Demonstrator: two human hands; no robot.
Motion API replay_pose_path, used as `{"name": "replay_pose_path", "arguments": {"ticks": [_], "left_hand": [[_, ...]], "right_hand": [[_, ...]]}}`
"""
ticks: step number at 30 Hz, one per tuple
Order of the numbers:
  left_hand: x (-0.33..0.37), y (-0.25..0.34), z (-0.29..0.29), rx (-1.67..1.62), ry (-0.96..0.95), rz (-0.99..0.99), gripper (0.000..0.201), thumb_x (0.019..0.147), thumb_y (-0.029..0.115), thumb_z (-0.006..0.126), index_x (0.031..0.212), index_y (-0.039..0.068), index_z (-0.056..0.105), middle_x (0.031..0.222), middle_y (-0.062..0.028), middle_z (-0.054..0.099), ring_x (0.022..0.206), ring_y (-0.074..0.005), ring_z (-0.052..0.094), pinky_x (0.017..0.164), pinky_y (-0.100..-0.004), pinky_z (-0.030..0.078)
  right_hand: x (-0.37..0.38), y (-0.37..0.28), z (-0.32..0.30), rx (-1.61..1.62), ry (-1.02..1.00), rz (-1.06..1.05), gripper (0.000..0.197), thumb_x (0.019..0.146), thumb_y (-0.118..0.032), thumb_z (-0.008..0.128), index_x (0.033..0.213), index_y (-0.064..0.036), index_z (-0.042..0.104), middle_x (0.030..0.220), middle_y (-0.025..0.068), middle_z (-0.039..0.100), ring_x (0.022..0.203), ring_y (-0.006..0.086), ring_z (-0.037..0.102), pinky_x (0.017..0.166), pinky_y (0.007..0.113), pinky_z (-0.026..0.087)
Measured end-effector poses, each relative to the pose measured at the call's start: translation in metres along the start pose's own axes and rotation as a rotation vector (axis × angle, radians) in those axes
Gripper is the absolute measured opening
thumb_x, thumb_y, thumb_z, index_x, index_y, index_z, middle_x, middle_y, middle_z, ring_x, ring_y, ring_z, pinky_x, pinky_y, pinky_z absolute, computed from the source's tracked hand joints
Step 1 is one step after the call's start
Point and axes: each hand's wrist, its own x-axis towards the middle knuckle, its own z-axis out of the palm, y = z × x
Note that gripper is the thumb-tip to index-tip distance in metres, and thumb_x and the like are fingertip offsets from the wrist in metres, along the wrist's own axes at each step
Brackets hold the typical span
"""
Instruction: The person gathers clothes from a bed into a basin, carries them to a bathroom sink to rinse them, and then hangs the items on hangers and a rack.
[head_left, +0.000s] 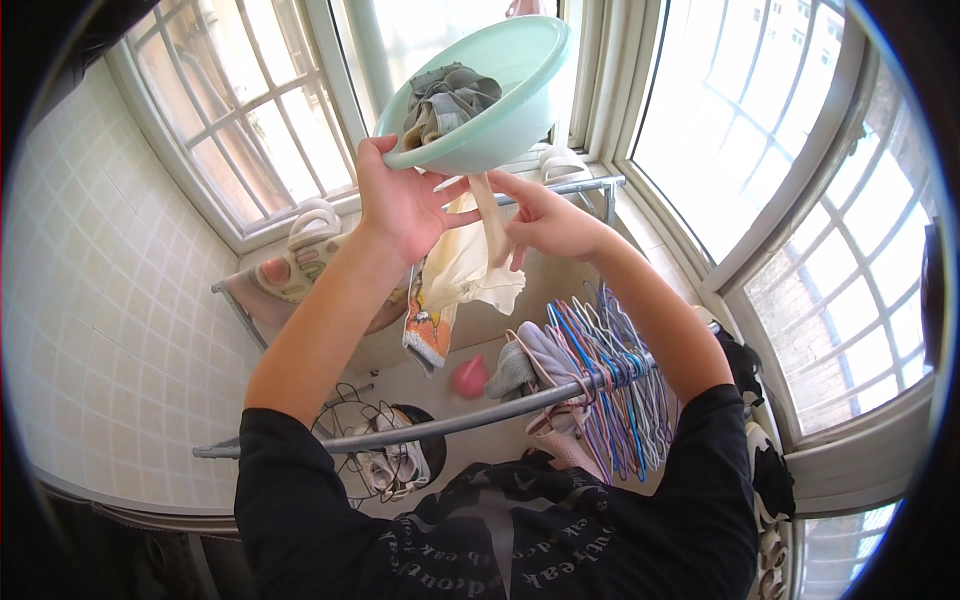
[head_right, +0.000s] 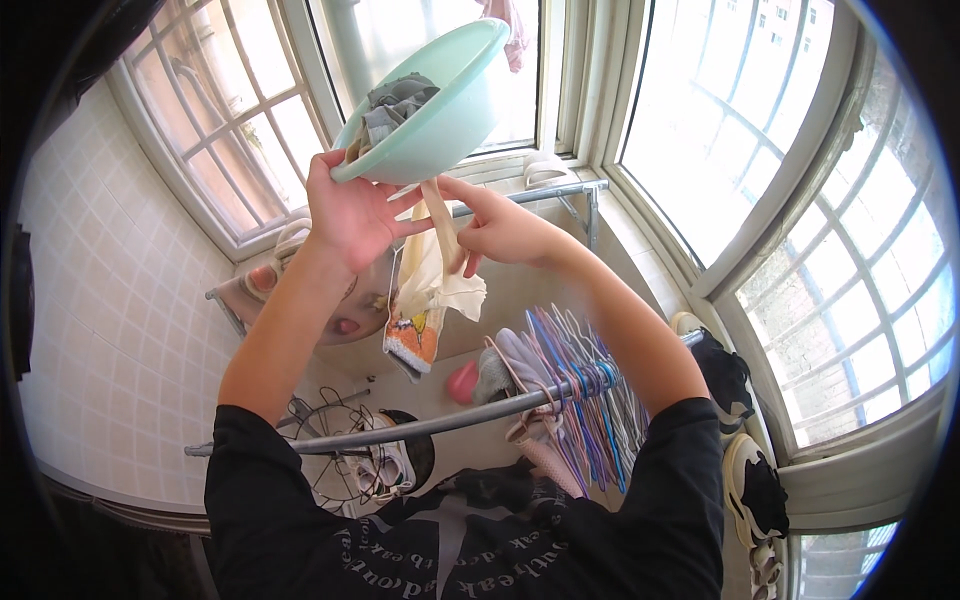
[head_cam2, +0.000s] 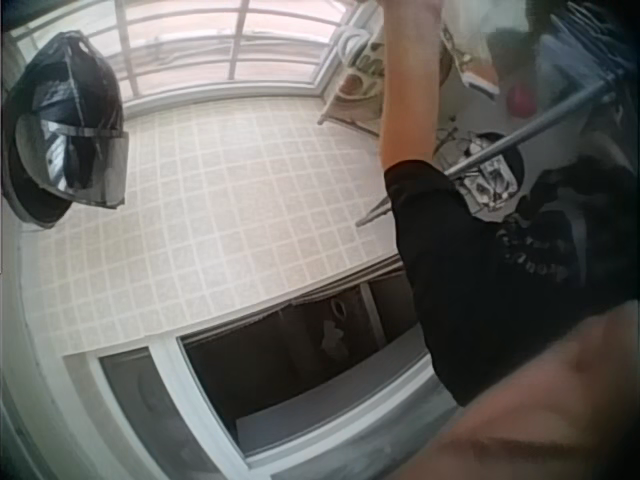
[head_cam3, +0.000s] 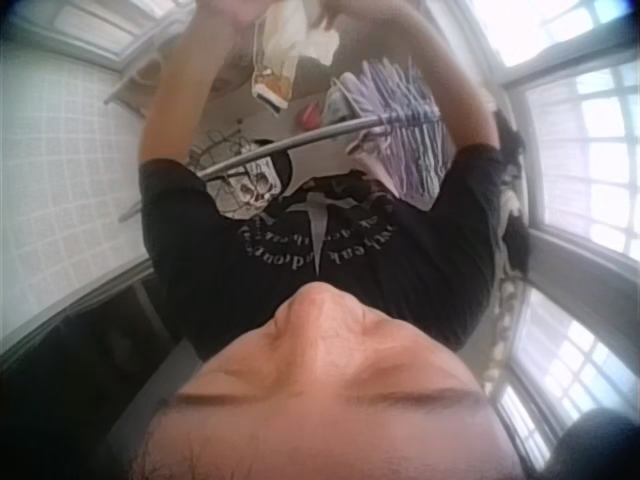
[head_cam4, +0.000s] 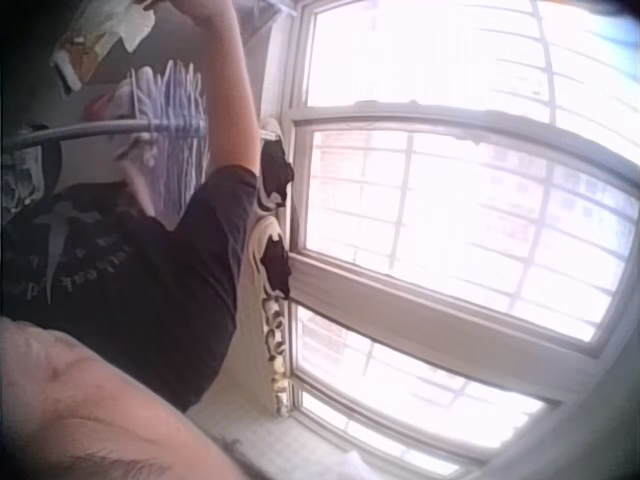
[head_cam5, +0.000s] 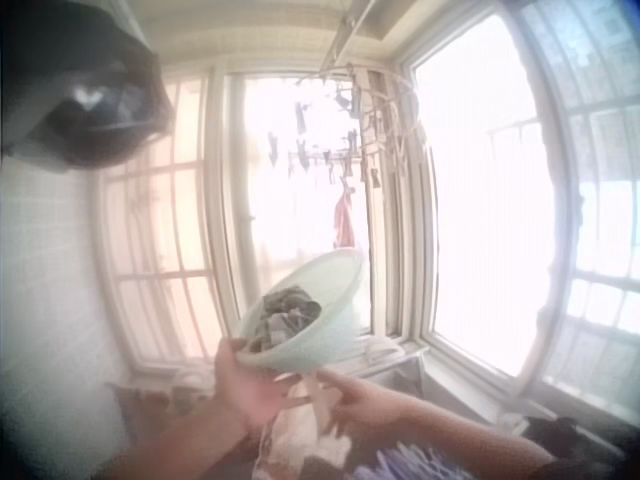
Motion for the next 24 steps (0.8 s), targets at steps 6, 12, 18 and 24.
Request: {"name": "replay_pose_path", "arguments": {"ticks": [6, 12, 18, 24], "left_hand": [[0.003, 0.002, -0.009, 0.018, 0.101, -0.033, 0.063, 0.087, 0.049, 0.031, 0.133, 0.007, 0.044, 0.125, -0.0191, 0.052, 0.117, -0.0357, 0.048, 0.1, -0.0626, 0.035], [0.005, 0.004, -0.014, 0.044, 0.085, -0.055, 0.061, 0.087, 0.048, 0.03, 0.129, 0.005, 0.044, 0.116, -0.0203, 0.052, 0.103, -0.0297, 0.049, 0.096, -0.0542, 0.039], [0.005, 0.016, -0.024, -0.03, 0.086, 0.046, 0.056, 0.088, 0.043, 0.03, 0.127, 0.005, 0.044, 0.113, -0.0189, 0.051, 0.099, -0.0278, 0.049, 0.096, -0.0492, 0.04], [-0.002, 0.038, -0.032, -0.049, 0.095, 0.138, 0.058, 0.09, 0.042, 0.027, 0.132, 0.004, 0.042, 0.119, -0.0206, 0.049, 0.105, -0.0288, 0.049, 0.099, -0.0499, 0.039]], "right_hand": [[0.007, 0.011, 0.011, -0.206, 0.109, 0.049, 0.073, 0.086, -0.004, 0.061, 0.15, -0.0059, 0.025, 0.13, 0.0171, 0.054, 0.067, 0.0168, 0.067, 0.051, 0.028, 0.056], [0.015, 0.051, 0.009, -0.152, 0.071, 0.105, 0.069, 0.086, -0.01, 0.064, 0.148, -0.0061, 0.032, 0.136, 0.0143, 0.05, 0.072, 0.0128, 0.065, 0.055, 0.026, 0.055], [0.008, 0.072, 0.012, -0.599, 0.094, -0.09, 0.067, 0.087, -0.033, 0.07, 0.143, -0.0111, 0.041, 0.142, 0.0107, 0.048, 0.078, 0.0157, 0.065, 0.068, 0.031, 0.055], [-0.006, 0.089, 0.009, -1.303, -0.093, -0.142, 0.048, 0.089, -0.033, 0.062, 0.133, -0.0192, 0.049, 0.121, 0.009, 0.057, 0.084, 0.0265, 0.066, 0.068, 0.037, 0.055]]}}
